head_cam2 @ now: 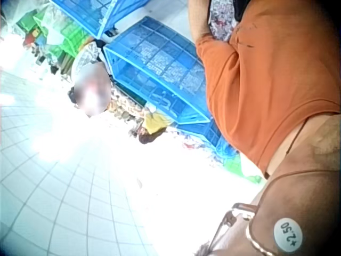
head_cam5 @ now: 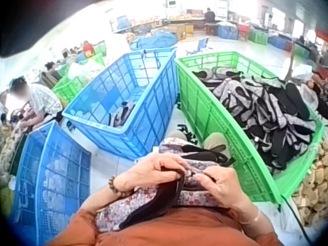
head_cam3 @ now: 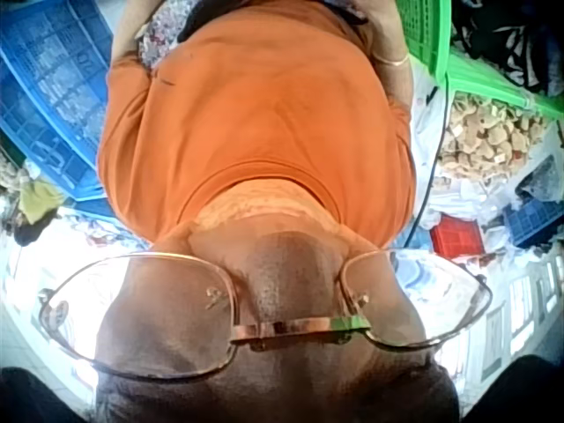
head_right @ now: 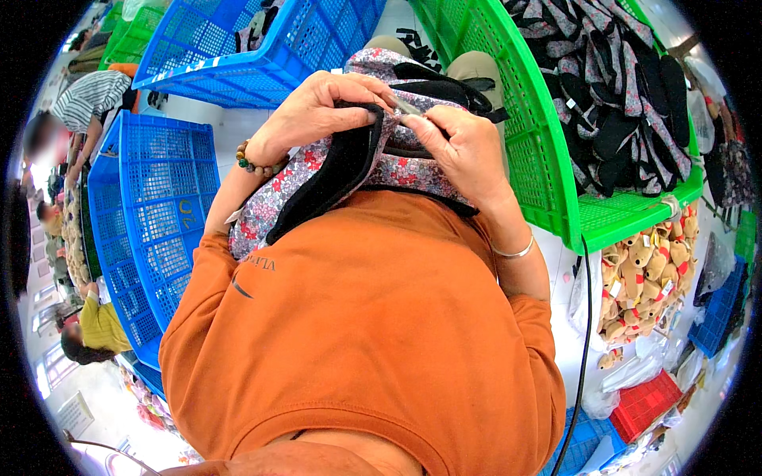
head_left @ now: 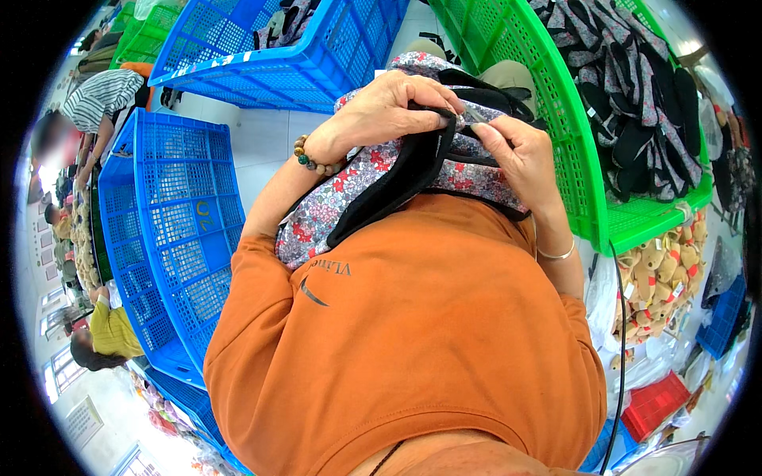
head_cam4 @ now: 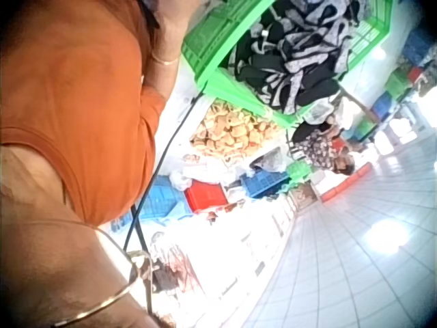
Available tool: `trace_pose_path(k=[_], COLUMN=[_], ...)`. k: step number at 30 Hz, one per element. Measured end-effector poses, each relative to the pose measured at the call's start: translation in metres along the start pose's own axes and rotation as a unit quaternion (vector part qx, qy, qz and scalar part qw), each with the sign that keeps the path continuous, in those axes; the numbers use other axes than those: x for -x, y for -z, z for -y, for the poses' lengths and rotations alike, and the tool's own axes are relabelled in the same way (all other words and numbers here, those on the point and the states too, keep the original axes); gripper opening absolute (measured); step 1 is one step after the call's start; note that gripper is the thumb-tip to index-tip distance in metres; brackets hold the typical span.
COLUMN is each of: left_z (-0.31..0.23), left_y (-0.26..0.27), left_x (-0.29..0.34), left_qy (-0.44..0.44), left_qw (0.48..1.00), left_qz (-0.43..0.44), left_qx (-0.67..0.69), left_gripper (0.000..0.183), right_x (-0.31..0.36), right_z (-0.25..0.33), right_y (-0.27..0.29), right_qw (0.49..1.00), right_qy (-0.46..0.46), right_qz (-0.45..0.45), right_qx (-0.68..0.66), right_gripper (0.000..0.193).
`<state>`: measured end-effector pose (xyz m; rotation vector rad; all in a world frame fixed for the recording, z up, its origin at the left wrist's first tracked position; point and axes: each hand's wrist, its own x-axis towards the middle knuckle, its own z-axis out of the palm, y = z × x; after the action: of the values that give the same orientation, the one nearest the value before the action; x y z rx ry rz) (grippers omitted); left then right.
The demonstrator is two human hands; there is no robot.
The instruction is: The person uses a small knife to trim excess fabric and threads from the edges of floral-patterned slippers. They handle the slippers one at a time, turning them over to access different sides and carefully scraping the material against the sole and upper edges.
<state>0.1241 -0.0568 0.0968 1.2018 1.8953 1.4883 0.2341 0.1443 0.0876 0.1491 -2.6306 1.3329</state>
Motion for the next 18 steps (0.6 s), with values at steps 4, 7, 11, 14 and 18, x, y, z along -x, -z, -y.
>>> trace_pose_path(k=[4, 7, 11, 14, 18], left_z=[0.0, -0.002, 0.0, -0.004, -0.013], left_y=[0.001, 0.002, 0.0, 0.0, -0.003], left_x=[0.001, 0.002, 0.003, 0.0, 0.002], left_qy=[0.004, 0.002, -0.011, -0.001, 0.007], left_qw=[1.0, 1.0, 1.0, 0.999, 0.998], left_qz=[-0.004, -0.002, -0.017, 0.005, -0.006], left_qx=[0.007, 0.003, -0.012, -0.036, -0.056], left_gripper=[0.015, 0.015, 0.016, 0.016, 0.018], right_x=[0.0, 0.002, 0.004, -0.006, -0.019], right_z=[-0.007, -0.003, 0.004, 0.021, 0.017], right_y=[-0.002, -0.002, -0.001, -0.004, -0.015], right_qw=[1.0, 0.999, 0.998, 0.996, 0.989], right_qy=[-0.008, 0.033, 0.048, 0.048, 0.096], right_qz=[-0.018, -0.024, -0.022, -0.031, -0.072], right_qx=[-0.002, 0.016, -0.022, -0.074, -0.081], right_gripper=[0.03, 0.03, 0.025, 0.02, 0.016])
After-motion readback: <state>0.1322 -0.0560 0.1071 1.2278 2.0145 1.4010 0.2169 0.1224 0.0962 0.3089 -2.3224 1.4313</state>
